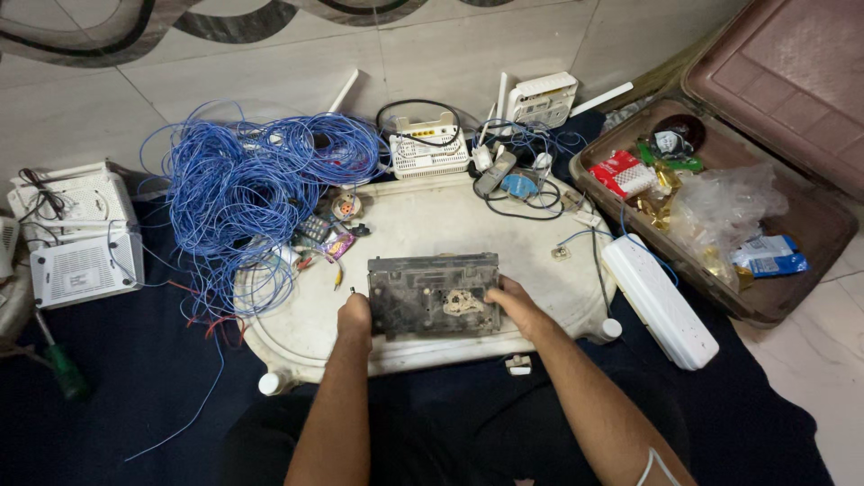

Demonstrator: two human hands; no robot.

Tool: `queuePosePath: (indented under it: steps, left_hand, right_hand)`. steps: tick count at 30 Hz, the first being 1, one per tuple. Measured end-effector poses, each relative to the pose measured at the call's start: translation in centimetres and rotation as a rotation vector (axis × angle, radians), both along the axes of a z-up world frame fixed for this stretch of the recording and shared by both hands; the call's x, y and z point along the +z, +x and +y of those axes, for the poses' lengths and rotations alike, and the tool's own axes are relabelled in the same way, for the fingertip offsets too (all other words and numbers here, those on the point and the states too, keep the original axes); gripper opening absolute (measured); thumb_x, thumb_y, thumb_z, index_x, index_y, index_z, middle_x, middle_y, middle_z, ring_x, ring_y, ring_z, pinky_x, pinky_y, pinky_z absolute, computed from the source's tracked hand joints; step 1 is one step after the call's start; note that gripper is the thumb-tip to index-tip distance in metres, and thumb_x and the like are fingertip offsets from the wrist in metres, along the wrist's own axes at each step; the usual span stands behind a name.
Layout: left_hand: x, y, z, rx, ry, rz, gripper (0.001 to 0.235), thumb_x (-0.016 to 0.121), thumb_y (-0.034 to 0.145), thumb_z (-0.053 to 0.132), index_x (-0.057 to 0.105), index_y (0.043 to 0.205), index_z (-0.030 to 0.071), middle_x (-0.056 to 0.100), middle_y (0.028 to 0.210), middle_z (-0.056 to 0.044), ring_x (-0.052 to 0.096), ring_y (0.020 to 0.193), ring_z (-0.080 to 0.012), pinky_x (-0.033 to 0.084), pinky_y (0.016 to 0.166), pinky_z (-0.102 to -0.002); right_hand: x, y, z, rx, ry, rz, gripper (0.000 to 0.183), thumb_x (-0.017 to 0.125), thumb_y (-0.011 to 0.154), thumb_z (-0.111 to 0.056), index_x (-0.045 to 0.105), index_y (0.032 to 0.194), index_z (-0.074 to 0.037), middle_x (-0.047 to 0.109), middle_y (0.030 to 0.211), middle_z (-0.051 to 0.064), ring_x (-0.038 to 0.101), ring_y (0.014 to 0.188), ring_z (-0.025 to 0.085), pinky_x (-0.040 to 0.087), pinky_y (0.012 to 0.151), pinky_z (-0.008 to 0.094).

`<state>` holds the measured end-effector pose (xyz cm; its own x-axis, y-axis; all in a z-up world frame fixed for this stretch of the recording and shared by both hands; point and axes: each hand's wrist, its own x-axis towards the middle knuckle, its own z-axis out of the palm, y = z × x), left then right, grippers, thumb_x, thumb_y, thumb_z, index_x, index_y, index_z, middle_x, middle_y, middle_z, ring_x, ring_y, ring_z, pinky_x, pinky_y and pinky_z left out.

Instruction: The person sits on the floor and works on a small white plastic box and a larger metal chassis. They open the plastic box, remove small components, and use a green-handled screwdriver to unscrew and adjust parts on the metal chassis. The person repeatedly handles the components and tools throughout the clip.

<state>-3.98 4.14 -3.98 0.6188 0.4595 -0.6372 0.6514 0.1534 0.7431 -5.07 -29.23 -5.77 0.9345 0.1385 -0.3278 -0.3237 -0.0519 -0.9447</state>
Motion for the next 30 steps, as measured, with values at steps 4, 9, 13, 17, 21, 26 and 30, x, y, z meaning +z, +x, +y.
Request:
queuePosePath:
  steps: [4, 9, 13, 17, 21, 26, 30]
  left_hand:
    - [-0.2, 0.3, 0.1, 0.021, -0.089, -0.078, 0.045, 0.051, 0.085, 0.024, 0.068, 0.111, -0.009, 0.067, 0.101, -0.022, 0.06, 0.087, -0.0338, 0.045, 0.071, -0.049]
    - [0.4, 0.2, -0.4, 0.005, 0.128, -0.135, 0.041, 0.055, 0.086, 0.027, 0.071, 0.104, -0.006, 0.072, 0.1, -0.021, 0.064, 0.092, -0.0311, 0.048, 0.08, -0.044]
    - [2.1, 0.0, -0.8, -0.01, 0.128, -0.23, 0.046, 0.057, 0.088, 0.032, 0.073, 0.107, -0.006, 0.073, 0.101, -0.02, 0.064, 0.093, -0.0301, 0.048, 0.085, -0.041]
    - [4.3, -0.9, -1.5, -0.078, 0.308, -0.348, 0.051, 0.062, 0.089, 0.041, 0.072, 0.111, -0.003, 0.075, 0.104, -0.021, 0.068, 0.098, -0.0313, 0.05, 0.091, -0.041]
    - [5.8, -1.4, -1.8, -0.242, 0.6, -0.3, 0.048, 0.062, 0.093, 0.044, 0.077, 0.109, 0.001, 0.072, 0.109, -0.026, 0.067, 0.104, -0.04, 0.049, 0.097, -0.046]
    - [5.7, -1.3, -2.3, -0.202, 0.619, -0.4, 0.046, 0.061, 0.093, 0.042, 0.076, 0.109, 0.001, 0.072, 0.107, -0.025, 0.068, 0.103, -0.0415, 0.05, 0.093, -0.047]
    - [5.3, -1.2, -2.5, -0.187, 0.552, -0.387, 0.047, 0.058, 0.095, 0.042, 0.073, 0.113, 0.001, 0.074, 0.103, -0.025, 0.07, 0.102, -0.041, 0.051, 0.093, -0.047]
  right_hand:
    - [-0.2, 0.1, -0.2, -0.035, -0.017, -0.01, 0.036, 0.063, 0.073, -0.009, 0.068, 0.108, -0.001, 0.068, 0.089, 0.007, 0.061, 0.086, 0.021, 0.049, 0.082, 0.036]
    - [0.1, 0.2, -0.2, -0.029, -0.013, -0.053, 0.037, 0.061, 0.069, -0.002, 0.068, 0.106, -0.001, 0.069, 0.085, 0.004, 0.06, 0.08, 0.018, 0.051, 0.076, 0.032]
    - [1.0, 0.1, -0.1, 0.001, -0.019, -0.063, 0.041, 0.062, 0.071, -0.002, 0.065, 0.112, -0.001, 0.068, 0.089, 0.006, 0.061, 0.083, 0.02, 0.052, 0.077, 0.033]
    - [2.8, -0.3, 0.0, -0.012, 0.062, -0.076, 0.055, 0.058, 0.07, -0.005, 0.06, 0.126, -0.009, 0.069, 0.108, 0.005, 0.061, 0.102, 0.019, 0.049, 0.091, 0.032]
    - [4.8, -0.9, 0.5, -0.045, 0.303, -0.118, 0.046, 0.059, 0.087, -0.023, 0.059, 0.13, -0.006, 0.067, 0.123, 0.009, 0.057, 0.12, 0.022, 0.041, 0.105, 0.035]
    - [5.2, -0.8, 1.2, -0.141, 0.093, -0.112, 0.051, 0.059, 0.095, -0.045, 0.061, 0.13, -0.007, 0.067, 0.123, 0.01, 0.058, 0.121, 0.023, 0.041, 0.106, 0.039]
    - [3.8, -0.3, 1.2, -0.181, 0.115, -0.178, 0.054, 0.052, 0.1, -0.049, 0.06, 0.133, -0.007, 0.066, 0.13, 0.007, 0.056, 0.126, 0.019, 0.039, 0.109, 0.035]
